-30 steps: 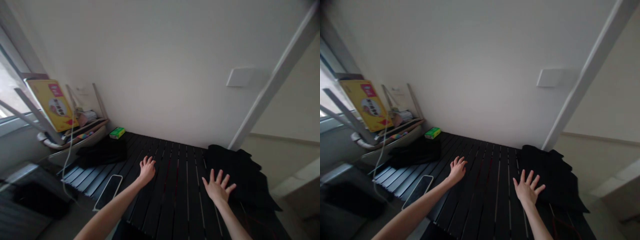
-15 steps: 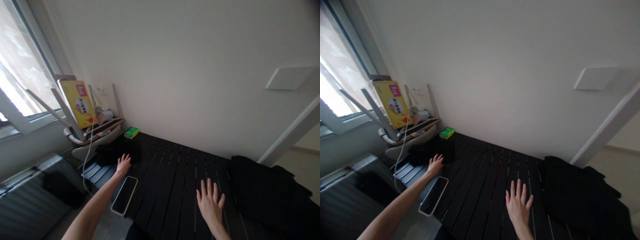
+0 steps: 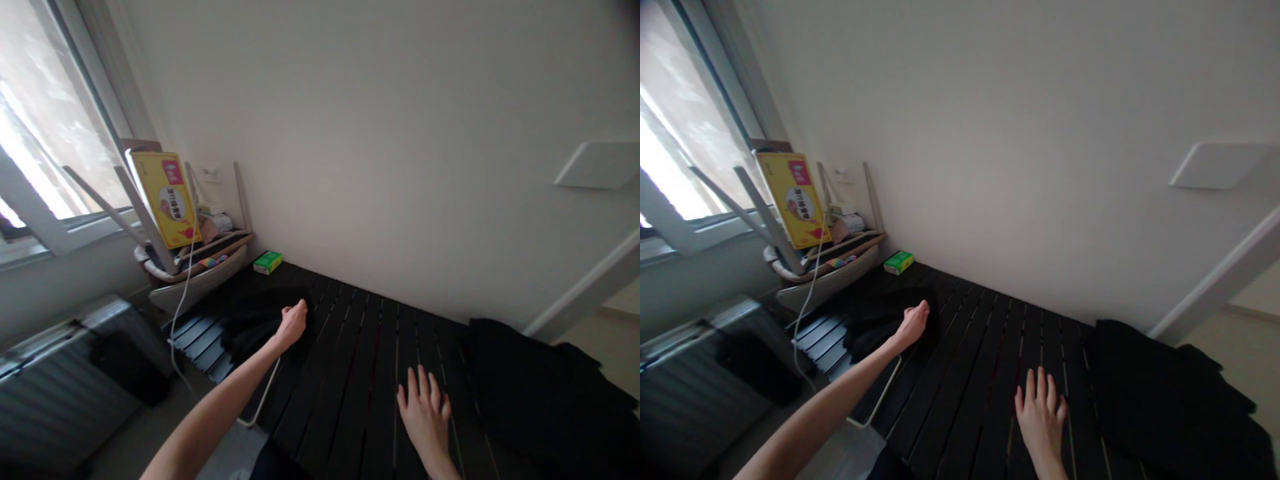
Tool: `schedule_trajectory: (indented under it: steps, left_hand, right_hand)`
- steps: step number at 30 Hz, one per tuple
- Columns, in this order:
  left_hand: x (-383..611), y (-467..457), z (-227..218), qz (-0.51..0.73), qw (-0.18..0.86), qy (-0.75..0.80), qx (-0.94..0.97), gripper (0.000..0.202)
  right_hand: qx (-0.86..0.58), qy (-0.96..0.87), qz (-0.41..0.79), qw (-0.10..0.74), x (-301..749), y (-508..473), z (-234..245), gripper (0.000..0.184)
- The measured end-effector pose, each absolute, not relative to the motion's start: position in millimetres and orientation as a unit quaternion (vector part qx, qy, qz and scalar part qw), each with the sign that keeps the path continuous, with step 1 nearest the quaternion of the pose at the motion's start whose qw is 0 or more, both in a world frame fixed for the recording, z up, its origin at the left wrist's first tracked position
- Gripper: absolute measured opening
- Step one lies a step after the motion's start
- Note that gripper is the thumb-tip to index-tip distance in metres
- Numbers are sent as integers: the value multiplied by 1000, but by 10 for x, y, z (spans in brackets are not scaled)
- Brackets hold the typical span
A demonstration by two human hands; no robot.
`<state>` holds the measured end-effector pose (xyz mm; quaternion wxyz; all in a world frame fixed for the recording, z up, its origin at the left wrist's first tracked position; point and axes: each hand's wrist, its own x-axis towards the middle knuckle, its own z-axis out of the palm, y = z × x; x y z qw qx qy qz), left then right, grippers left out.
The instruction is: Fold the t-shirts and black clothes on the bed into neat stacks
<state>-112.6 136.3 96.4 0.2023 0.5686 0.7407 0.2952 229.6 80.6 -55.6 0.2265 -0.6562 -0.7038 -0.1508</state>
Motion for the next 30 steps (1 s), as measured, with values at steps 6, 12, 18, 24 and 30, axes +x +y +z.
schedule_trajectory:
  steps: [6,12,18,24,30]
  left_hand:
    - [-427,1245,1613,454,227,487,711,26]
    - [-73,1161,2293,565,216,407,684,20]
    - [-122,1199,2372,609,157,433,646,17]
    - [-276,1345,2197,561,119,512,640,19]
    - [-374,1493,1733,326,98,577,742,14]
  right_hand:
    - [-604,-727,-96,311,2119,665,-263,65]
    - [-581,-687,-66,431,1796,661,515,88]
    - [-572,-640,124,498,2170,908,1052,56]
    - [-557,-585,249,534,2456,1157,1311,49]
    - [-656,-616,194,389,2497,1404,977,48]
